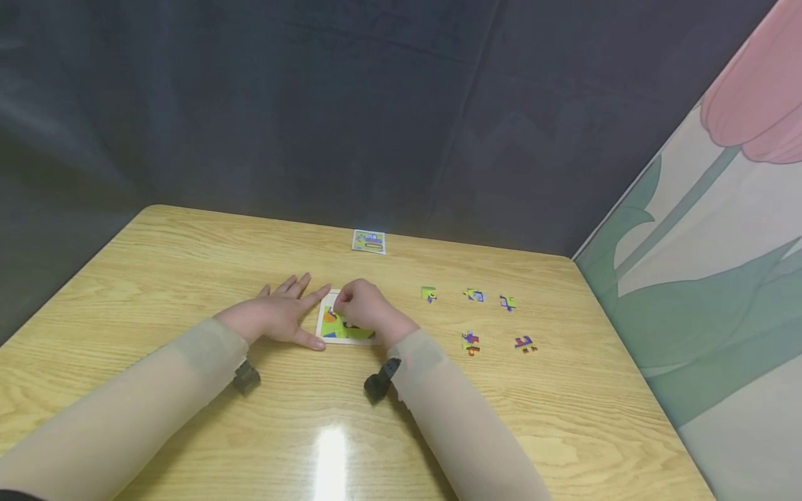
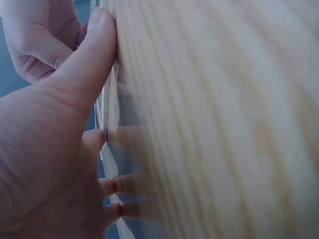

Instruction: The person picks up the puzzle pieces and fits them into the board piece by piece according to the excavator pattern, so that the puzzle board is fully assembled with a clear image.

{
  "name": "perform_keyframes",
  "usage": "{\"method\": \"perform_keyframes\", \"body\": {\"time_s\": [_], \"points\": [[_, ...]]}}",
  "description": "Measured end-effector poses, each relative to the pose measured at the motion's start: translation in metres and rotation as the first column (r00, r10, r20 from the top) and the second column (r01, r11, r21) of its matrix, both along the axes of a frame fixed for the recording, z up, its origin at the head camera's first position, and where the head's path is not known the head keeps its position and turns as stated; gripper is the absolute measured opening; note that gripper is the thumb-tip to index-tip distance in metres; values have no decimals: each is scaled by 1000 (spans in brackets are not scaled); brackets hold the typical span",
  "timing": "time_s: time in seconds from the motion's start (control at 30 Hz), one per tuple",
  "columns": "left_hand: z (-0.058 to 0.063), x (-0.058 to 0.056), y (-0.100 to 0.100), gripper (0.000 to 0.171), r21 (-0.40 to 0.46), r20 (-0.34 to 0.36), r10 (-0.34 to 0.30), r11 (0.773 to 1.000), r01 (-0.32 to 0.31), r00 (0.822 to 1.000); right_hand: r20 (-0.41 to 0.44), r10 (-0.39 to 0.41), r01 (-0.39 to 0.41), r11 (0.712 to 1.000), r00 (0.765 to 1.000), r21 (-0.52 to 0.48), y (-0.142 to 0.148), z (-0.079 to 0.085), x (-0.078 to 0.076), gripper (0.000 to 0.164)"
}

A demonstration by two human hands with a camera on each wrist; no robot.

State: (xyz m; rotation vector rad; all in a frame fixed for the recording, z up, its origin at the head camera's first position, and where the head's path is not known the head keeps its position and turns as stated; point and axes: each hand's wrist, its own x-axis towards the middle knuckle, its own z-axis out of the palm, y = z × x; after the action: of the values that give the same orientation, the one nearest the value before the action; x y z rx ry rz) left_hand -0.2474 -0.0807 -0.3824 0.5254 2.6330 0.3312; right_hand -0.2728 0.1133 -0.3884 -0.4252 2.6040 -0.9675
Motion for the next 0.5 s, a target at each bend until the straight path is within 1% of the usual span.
{"method": "perform_keyframes", "body": {"time_s": [0.1,0.27,0.4,0.5], "points": [[0,0,0,115,3,7,-1,1000,0,1000,-2,7,-7,1000,1000,7,1,1,0,14],[-2,-1,0,119,0,10,7,1000,-7,1000,0,32,-32,999,999,-15,4,2,0,15],[0,-1,0,120,5,8,3,1000,-3,1000,36,11,-7,996,999,-94,8,3,0,16],[2,0,0,118,-1,6,-1,1000,1,1000,67,-8,19,986,998,-167,11,4,-1,17]]}}
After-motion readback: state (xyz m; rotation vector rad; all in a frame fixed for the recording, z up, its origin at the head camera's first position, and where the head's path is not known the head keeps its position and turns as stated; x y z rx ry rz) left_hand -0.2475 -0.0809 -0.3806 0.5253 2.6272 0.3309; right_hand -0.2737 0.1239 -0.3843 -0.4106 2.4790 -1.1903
